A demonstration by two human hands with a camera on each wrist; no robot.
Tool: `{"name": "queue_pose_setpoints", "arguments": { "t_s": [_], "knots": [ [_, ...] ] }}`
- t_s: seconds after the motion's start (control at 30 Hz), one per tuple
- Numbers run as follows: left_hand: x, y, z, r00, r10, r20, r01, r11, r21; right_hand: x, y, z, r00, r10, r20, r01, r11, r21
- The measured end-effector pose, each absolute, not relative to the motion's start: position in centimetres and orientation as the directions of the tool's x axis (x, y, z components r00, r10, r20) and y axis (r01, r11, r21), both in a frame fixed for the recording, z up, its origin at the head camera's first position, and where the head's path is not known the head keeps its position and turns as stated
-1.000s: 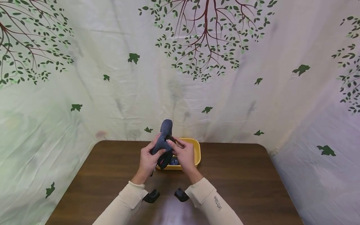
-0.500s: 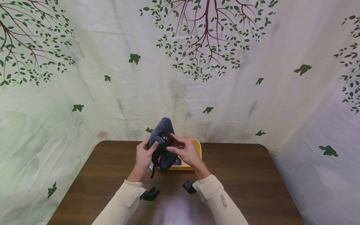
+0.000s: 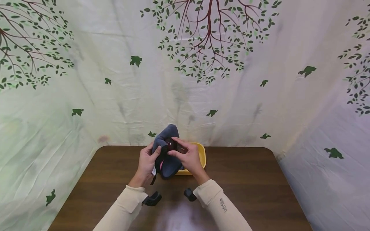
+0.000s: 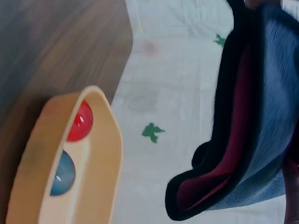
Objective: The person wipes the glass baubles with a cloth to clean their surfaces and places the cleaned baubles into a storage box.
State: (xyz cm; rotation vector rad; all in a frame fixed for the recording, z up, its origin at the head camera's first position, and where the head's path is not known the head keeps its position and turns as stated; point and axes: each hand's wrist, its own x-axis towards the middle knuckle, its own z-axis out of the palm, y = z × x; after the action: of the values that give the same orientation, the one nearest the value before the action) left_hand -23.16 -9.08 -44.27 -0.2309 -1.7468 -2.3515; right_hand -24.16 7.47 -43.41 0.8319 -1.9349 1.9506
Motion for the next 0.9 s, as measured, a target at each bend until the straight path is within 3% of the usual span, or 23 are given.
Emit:
{"name": "queue_pose_setpoints", "arguments": {
  "t_s": [0.17, 0.3, 0.43, 0.53, 0.67, 0.9],
  "knots": [
    [-23.0, -9.0, -44.6, -0.933, -0.065, 0.355, 0.36, -0.197, 0.912, -24.5, 6.7, -44.7, -0.898, -0.103, 0.427, -0.416, -0.115, -0.902],
    [-22.7, -8.8, -44.4, -0.862, -0.029, 0.506, 0.507, -0.054, 0.861, -24.6, 6.6, -44.6, -0.967, -0.078, 0.242, -0.221, -0.21, -0.952],
    [-21.8, -8.8, -43.3, -0.755, 0.034, 0.655, 0.654, 0.12, 0.747, -24.7, 6.8, -44.2, -0.993, -0.11, 0.032, 0.0, -0.281, -0.96],
    [-21.4, -8.8, -42.6, -0.715, 0.081, 0.695, 0.694, 0.203, 0.69, -24.8, 7.0, -44.1, -0.989, -0.133, -0.067, 0.105, -0.301, -0.948],
    [-21.4, -8.8, -42.8, -0.743, 0.071, 0.665, 0.662, 0.224, 0.715, -24.7, 6.9, -44.4, -0.99, -0.128, -0.067, 0.106, -0.337, -0.936],
    [-22.5, -8.4, -44.8, -0.899, -0.079, 0.43, 0.428, 0.04, 0.903, -24.1, 6.3, -44.9, -0.996, -0.041, 0.082, -0.065, -0.318, -0.946]
  ]
}}
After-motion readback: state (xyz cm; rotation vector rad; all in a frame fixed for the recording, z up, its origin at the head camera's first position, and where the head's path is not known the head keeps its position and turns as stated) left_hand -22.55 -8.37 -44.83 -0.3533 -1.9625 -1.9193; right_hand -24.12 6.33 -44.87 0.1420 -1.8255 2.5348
